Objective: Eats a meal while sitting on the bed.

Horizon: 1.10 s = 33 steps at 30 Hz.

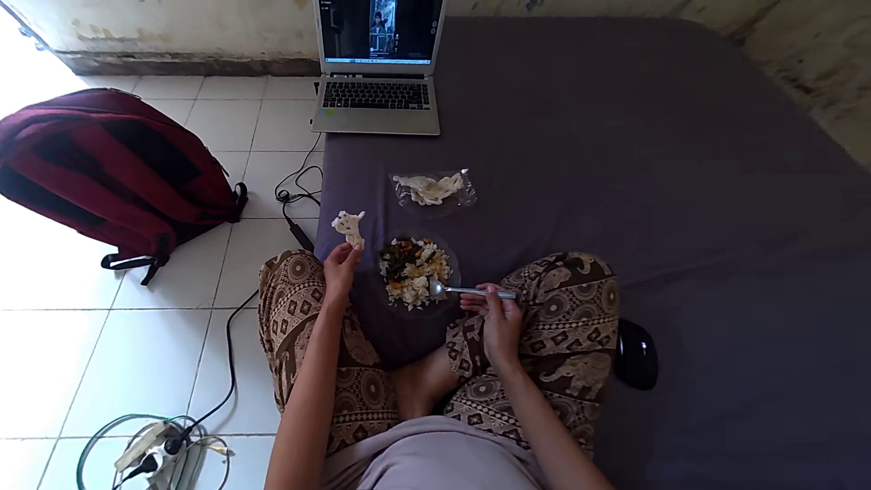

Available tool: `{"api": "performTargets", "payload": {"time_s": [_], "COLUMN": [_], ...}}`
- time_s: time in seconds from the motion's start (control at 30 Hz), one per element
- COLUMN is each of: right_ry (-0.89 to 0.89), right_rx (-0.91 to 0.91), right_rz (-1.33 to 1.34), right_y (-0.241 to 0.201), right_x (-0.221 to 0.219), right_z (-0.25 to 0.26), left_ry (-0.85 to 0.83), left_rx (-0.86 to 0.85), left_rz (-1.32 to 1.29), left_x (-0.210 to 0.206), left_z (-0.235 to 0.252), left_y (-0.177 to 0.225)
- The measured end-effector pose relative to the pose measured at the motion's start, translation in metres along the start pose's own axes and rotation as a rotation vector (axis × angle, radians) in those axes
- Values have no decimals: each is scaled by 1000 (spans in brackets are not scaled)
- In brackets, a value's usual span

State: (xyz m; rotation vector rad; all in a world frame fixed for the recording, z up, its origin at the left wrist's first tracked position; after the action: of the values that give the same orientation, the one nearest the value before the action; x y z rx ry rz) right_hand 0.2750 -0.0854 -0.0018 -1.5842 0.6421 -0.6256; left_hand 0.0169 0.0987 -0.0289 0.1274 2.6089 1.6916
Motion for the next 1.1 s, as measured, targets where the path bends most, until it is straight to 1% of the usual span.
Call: {"api": "performTargets", "payload": {"time_s": [0.3, 0.63, 0.9, 1.1], "right_ry": [18, 31, 13, 25], "right_rx": [-28, -19, 40, 44], "right_rz": [30, 71, 102, 121], "right_y": [1, 1, 1, 1], "right_x": [0, 2, 3, 3], "right_z": [0, 0, 0, 1], "left_ry": [-2, -9, -10, -9], "left_rx": [-3, 1, -9, -8], "left_rz": [-6, 0, 1, -9], "left_x": [0, 0, 0, 1], "left_z": [-1, -3, -3, -1], "left_y": [1, 1, 2, -1]}}
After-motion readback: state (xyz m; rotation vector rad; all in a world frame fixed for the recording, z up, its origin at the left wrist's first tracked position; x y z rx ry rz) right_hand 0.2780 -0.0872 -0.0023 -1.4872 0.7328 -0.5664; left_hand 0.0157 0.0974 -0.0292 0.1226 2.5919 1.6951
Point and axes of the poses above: each hand's wrist, its own z-axis towards the middle knuckle, its own x-axis out of the back of the hand, y = z × x, the point moved 9 cm from there along z, towards the middle knuckle, and after that the axes turned 1 degree about x, right-handed, at the moved point
